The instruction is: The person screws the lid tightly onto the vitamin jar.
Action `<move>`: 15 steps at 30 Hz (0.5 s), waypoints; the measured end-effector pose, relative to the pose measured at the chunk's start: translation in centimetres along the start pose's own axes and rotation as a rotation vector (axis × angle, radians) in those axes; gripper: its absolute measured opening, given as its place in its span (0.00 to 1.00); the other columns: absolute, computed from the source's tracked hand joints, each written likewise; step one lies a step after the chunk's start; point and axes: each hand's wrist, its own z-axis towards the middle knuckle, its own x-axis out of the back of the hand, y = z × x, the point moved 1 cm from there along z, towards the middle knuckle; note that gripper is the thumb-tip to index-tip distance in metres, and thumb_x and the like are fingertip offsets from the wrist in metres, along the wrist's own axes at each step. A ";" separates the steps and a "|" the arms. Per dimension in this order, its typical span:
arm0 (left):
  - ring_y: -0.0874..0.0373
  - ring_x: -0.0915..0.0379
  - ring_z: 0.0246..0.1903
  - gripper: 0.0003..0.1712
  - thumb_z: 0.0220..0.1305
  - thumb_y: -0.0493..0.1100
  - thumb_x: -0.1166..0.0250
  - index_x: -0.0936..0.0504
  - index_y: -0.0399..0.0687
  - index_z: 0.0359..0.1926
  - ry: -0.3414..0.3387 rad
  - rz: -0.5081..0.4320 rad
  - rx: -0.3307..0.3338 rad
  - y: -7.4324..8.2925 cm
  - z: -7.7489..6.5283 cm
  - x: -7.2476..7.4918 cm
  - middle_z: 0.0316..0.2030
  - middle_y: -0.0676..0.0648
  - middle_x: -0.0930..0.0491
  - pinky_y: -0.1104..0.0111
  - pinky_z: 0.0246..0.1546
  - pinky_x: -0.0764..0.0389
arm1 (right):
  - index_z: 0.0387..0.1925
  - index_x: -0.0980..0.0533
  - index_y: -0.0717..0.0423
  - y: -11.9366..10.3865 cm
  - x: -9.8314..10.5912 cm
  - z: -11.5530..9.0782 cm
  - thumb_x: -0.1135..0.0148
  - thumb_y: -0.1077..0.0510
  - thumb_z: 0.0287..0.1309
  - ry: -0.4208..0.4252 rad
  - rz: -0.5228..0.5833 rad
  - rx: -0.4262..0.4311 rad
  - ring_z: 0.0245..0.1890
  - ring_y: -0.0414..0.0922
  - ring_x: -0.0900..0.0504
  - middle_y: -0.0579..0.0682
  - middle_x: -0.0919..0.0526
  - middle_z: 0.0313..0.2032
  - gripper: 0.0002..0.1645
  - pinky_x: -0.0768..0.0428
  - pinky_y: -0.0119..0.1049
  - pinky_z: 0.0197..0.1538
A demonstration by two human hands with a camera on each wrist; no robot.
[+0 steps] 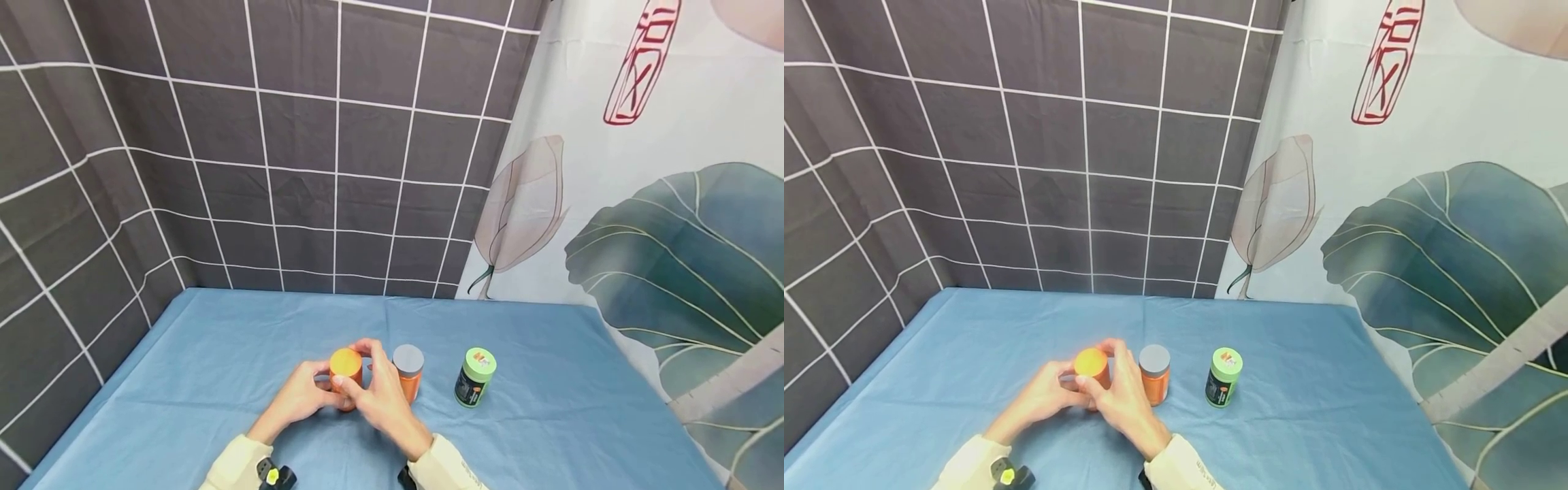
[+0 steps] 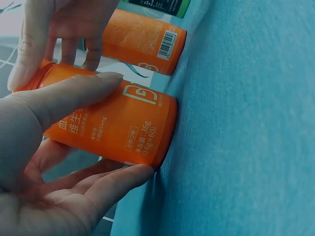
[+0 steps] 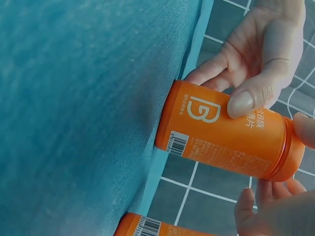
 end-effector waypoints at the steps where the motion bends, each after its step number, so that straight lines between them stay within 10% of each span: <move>1: 0.61 0.21 0.35 0.28 0.39 0.47 0.23 0.19 0.44 0.44 -0.002 -0.003 0.002 0.0 0.0 0.0 0.39 0.48 0.18 0.71 0.36 0.22 | 0.51 0.34 0.48 0.0 0.0 0.0 0.33 0.44 0.49 -0.001 -0.003 -0.005 0.48 0.40 0.27 0.41 0.25 0.46 0.30 0.28 0.39 0.48; 15: 0.60 0.21 0.36 0.28 0.40 0.48 0.24 0.19 0.44 0.45 -0.050 -0.020 0.025 -0.1 0.2 0.2 0.41 0.47 0.19 0.72 0.36 0.22 | 0.55 0.34 0.48 0.0 0.1 0.0 0.35 0.48 0.52 -0.064 0.036 0.006 0.48 0.39 0.27 0.42 0.25 0.49 0.29 0.28 0.43 0.49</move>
